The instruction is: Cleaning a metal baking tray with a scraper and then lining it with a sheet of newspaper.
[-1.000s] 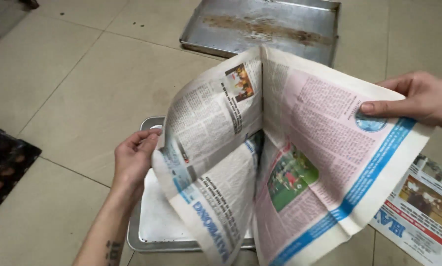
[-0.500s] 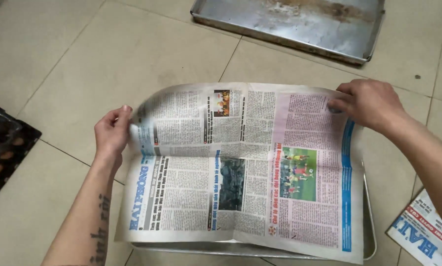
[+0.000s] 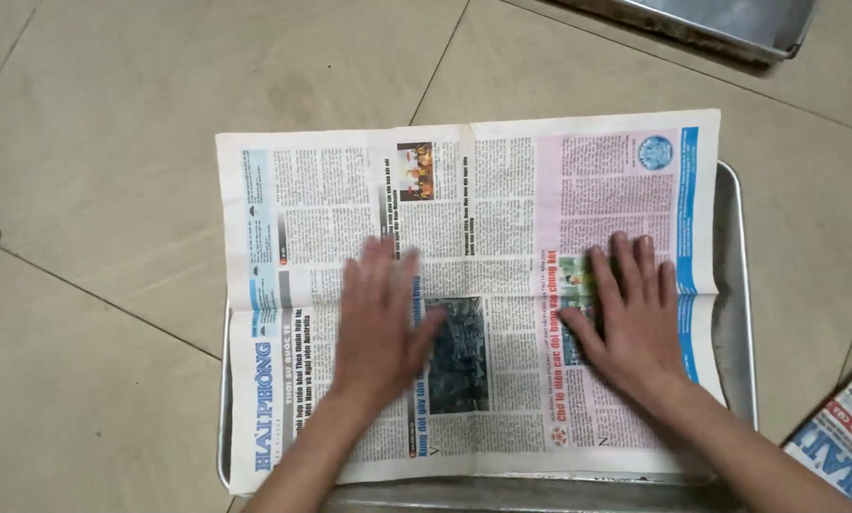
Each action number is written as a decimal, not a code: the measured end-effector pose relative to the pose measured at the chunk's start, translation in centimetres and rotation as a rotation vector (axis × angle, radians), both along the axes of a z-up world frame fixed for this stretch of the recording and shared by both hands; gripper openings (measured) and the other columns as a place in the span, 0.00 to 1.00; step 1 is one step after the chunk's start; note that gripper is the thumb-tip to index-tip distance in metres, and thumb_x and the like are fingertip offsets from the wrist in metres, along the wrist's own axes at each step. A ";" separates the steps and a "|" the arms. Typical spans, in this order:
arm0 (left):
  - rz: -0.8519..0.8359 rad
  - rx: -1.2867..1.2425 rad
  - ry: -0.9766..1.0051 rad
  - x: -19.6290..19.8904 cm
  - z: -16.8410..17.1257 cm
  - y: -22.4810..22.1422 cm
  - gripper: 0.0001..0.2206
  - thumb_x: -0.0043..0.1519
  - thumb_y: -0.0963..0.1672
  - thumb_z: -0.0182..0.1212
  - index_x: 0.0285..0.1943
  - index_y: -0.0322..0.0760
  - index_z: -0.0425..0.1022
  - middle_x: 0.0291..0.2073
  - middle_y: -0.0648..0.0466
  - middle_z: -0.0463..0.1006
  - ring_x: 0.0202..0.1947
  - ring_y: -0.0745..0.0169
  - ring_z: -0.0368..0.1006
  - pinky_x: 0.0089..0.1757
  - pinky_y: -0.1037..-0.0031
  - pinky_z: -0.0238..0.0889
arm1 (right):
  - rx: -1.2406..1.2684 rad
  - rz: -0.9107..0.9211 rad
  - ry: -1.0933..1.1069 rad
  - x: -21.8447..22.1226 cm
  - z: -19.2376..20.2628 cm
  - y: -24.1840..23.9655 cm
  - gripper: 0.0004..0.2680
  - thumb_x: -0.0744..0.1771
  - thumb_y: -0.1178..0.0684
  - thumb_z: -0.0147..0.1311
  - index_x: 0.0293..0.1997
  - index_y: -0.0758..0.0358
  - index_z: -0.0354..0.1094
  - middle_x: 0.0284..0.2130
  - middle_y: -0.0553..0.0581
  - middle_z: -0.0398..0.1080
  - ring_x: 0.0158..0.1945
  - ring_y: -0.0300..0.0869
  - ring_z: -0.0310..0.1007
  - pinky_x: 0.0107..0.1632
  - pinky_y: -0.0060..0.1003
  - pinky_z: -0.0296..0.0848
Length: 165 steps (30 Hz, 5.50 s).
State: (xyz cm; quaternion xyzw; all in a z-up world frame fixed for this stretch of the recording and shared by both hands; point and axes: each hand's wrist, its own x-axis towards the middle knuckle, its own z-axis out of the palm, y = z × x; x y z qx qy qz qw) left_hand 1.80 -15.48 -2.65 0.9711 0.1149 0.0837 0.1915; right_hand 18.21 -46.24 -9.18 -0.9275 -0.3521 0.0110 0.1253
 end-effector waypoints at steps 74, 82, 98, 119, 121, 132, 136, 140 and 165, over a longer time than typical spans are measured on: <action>-0.407 0.143 -0.033 9.6 -7.3 -10.6 0.35 0.75 0.61 0.52 0.89 0.48 0.60 0.88 0.47 0.57 0.88 0.44 0.48 0.79 0.41 0.38 | -0.043 -0.105 -0.107 13.5 -3.2 -0.1 0.24 0.74 0.23 0.46 0.72 0.44 0.69 0.65 0.52 0.65 0.71 0.54 0.63 0.66 0.60 0.62; -0.387 0.098 -0.177 16.0 -9.9 -11.9 0.25 0.74 0.58 0.52 0.68 0.42 0.75 0.63 0.45 0.74 0.69 0.41 0.72 0.65 0.42 0.62 | 0.100 -0.040 -0.337 13.2 -3.8 0.1 0.18 0.75 0.36 0.53 0.72 0.49 0.71 0.62 0.60 0.68 0.73 0.59 0.65 0.68 0.58 0.63; 0.142 0.221 -0.072 6.8 -10.5 9.1 0.25 0.75 0.54 0.58 0.80 0.50 0.74 0.70 0.41 0.74 0.73 0.35 0.69 0.70 0.43 0.58 | 0.072 -0.022 -0.326 13.4 -4.2 -0.5 0.19 0.75 0.39 0.55 0.77 0.43 0.72 0.66 0.60 0.69 0.78 0.60 0.66 0.71 0.61 0.63; 0.602 0.035 0.121 7.3 -8.0 10.6 0.26 0.72 0.40 0.49 0.80 0.19 0.61 0.78 0.30 0.60 0.80 0.30 0.52 0.75 0.48 0.46 | -0.119 -0.051 -0.202 12.4 -2.3 0.2 0.23 0.79 0.38 0.40 0.83 0.57 0.72 0.72 0.70 0.66 0.77 0.61 0.57 0.77 0.55 0.49; 0.586 -0.004 0.227 7.2 -7.4 9.4 0.28 0.74 0.42 0.45 0.84 0.20 0.55 0.85 0.29 0.53 0.87 0.29 0.39 0.80 0.47 0.34 | -0.109 -0.049 -0.193 12.5 -2.3 0.1 0.24 0.79 0.39 0.39 0.83 0.58 0.71 0.72 0.70 0.64 0.77 0.61 0.56 0.77 0.56 0.49; 0.667 -0.099 0.013 6.8 -8.3 14.0 0.18 0.74 0.38 0.50 0.70 0.20 0.73 0.66 0.38 0.70 0.68 0.37 0.66 0.68 0.50 0.64 | 0.041 -0.069 -0.012 11.7 -1.1 1.4 0.23 0.76 0.46 0.43 0.80 0.68 0.70 0.72 0.80 0.57 0.75 0.70 0.53 0.76 0.65 0.46; 0.632 -0.086 0.065 6.7 -7.6 8.9 0.27 0.75 0.43 0.50 0.82 0.18 0.59 0.80 0.27 0.59 0.83 0.25 0.51 0.77 0.43 0.45 | 0.006 -0.070 -0.021 11.5 -1.5 1.2 0.24 0.75 0.44 0.42 0.81 0.66 0.69 0.72 0.79 0.59 0.77 0.69 0.53 0.78 0.64 0.45; 0.226 0.137 0.129 7.1 -8.7 3.8 0.31 0.79 0.52 0.37 0.87 0.29 0.56 0.87 0.36 0.53 0.88 0.37 0.42 0.81 0.49 0.32 | -0.004 -0.046 -0.118 11.2 -1.0 1.7 0.24 0.75 0.45 0.44 0.81 0.70 0.68 0.71 0.81 0.60 0.75 0.70 0.55 0.77 0.63 0.48; 0.416 0.004 0.086 6.7 -3.4 3.6 0.30 0.76 0.46 0.50 0.84 0.19 0.55 0.83 0.26 0.58 0.84 0.27 0.52 0.76 0.45 0.49 | -0.002 -0.044 -0.100 11.5 -2.0 1.7 0.26 0.73 0.45 0.43 0.80 0.73 0.64 0.71 0.84 0.59 0.77 0.72 0.52 0.79 0.65 0.43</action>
